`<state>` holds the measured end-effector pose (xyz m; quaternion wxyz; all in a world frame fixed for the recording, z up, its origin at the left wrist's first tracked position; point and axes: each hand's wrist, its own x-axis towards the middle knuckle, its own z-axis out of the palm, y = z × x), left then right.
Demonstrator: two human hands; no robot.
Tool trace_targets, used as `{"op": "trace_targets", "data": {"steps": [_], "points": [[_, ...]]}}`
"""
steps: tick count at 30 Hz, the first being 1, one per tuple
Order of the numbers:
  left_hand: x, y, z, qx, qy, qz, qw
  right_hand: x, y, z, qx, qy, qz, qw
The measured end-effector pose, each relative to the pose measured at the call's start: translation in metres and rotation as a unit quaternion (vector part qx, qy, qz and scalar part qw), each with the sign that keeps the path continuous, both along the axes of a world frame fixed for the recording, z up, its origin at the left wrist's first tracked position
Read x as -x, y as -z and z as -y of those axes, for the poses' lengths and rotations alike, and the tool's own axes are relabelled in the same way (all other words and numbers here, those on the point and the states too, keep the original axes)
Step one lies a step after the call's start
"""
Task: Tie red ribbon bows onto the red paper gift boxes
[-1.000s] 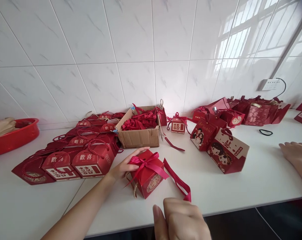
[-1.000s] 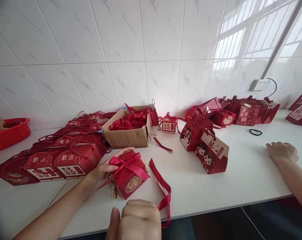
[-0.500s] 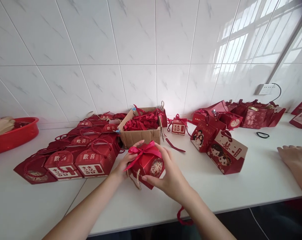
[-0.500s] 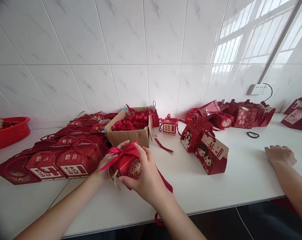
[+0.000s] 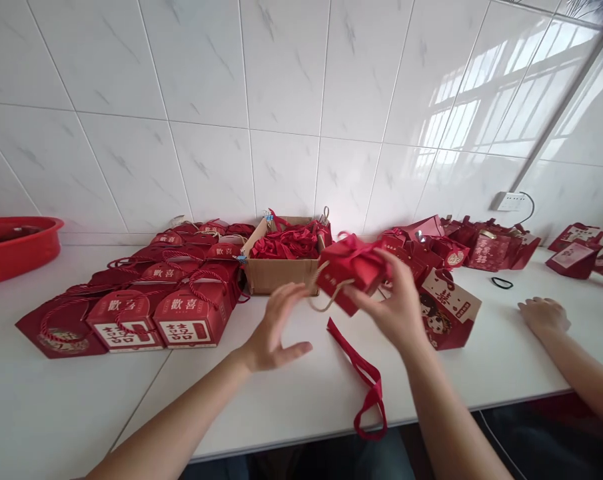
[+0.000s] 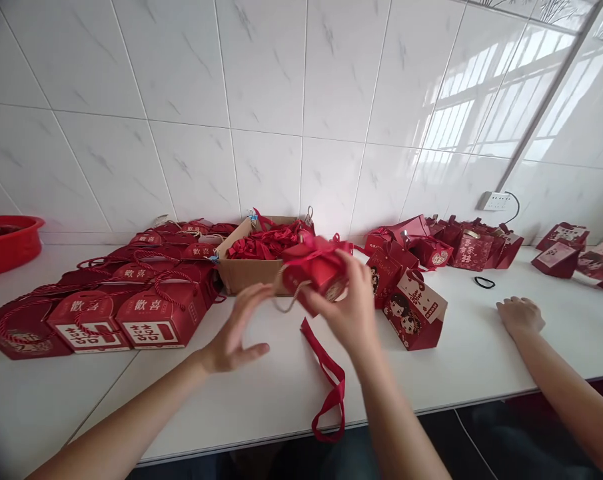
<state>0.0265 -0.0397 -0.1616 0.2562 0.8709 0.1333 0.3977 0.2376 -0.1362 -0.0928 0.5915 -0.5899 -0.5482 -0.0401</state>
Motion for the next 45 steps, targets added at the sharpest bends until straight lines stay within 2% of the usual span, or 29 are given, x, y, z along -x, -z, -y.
{"op": "trace_targets", "data": {"steps": [2,5,7,9,11,12,15,18,21,25,29,38,42,45], "points": [[-0.008,0.008,0.007,-0.053,0.033,-0.086,0.994,-0.02,-0.008,-0.002,-0.034,0.08,-0.015,0.996],[-0.021,0.018,0.015,-0.044,0.084,-0.202,0.975,-0.044,-0.01,-0.013,-0.065,0.158,-0.047,0.984],[-0.026,0.022,0.017,-0.031,0.105,-0.28,0.954,-0.057,-0.001,-0.028,-0.053,0.18,-0.059,0.981],[-0.028,0.022,0.016,-0.034,0.107,-0.33,0.937,-0.067,0.016,-0.049,0.016,0.176,-0.055,0.983],[-0.027,0.021,0.013,-0.05,0.082,-0.342,0.935,-0.074,0.04,-0.07,0.142,0.143,-0.011,0.979],[-0.026,0.02,0.01,-0.057,0.061,-0.342,0.936,-0.076,0.054,-0.079,0.175,0.12,0.007,0.977],[-0.02,0.021,-0.002,-0.059,-0.028,-0.341,0.938,-0.076,0.088,-0.095,0.221,0.081,0.056,0.97],[-0.014,0.025,-0.013,-0.038,-0.141,-0.349,0.926,-0.072,0.105,-0.098,0.219,0.091,0.093,0.967],[-0.012,0.03,-0.019,-0.022,-0.21,-0.352,0.912,-0.066,0.106,-0.097,0.197,0.123,0.117,0.965],[-0.015,0.033,-0.018,-0.023,-0.213,-0.328,0.92,-0.057,0.1,-0.094,0.18,0.142,0.145,0.962],[-0.014,0.032,-0.018,0.0,-0.208,-0.298,0.932,-0.05,0.1,-0.092,0.239,0.091,0.186,0.949],[-0.006,0.034,-0.025,0.031,-0.203,-0.296,0.933,-0.058,0.12,-0.1,0.389,0.033,0.222,0.894],[-0.004,0.036,-0.024,0.057,-0.2,-0.329,0.921,-0.058,0.122,-0.101,0.408,0.038,0.223,0.885],[-0.004,0.035,-0.022,0.053,-0.204,-0.312,0.926,-0.061,0.122,-0.102,0.409,0.04,0.221,0.884]]}}
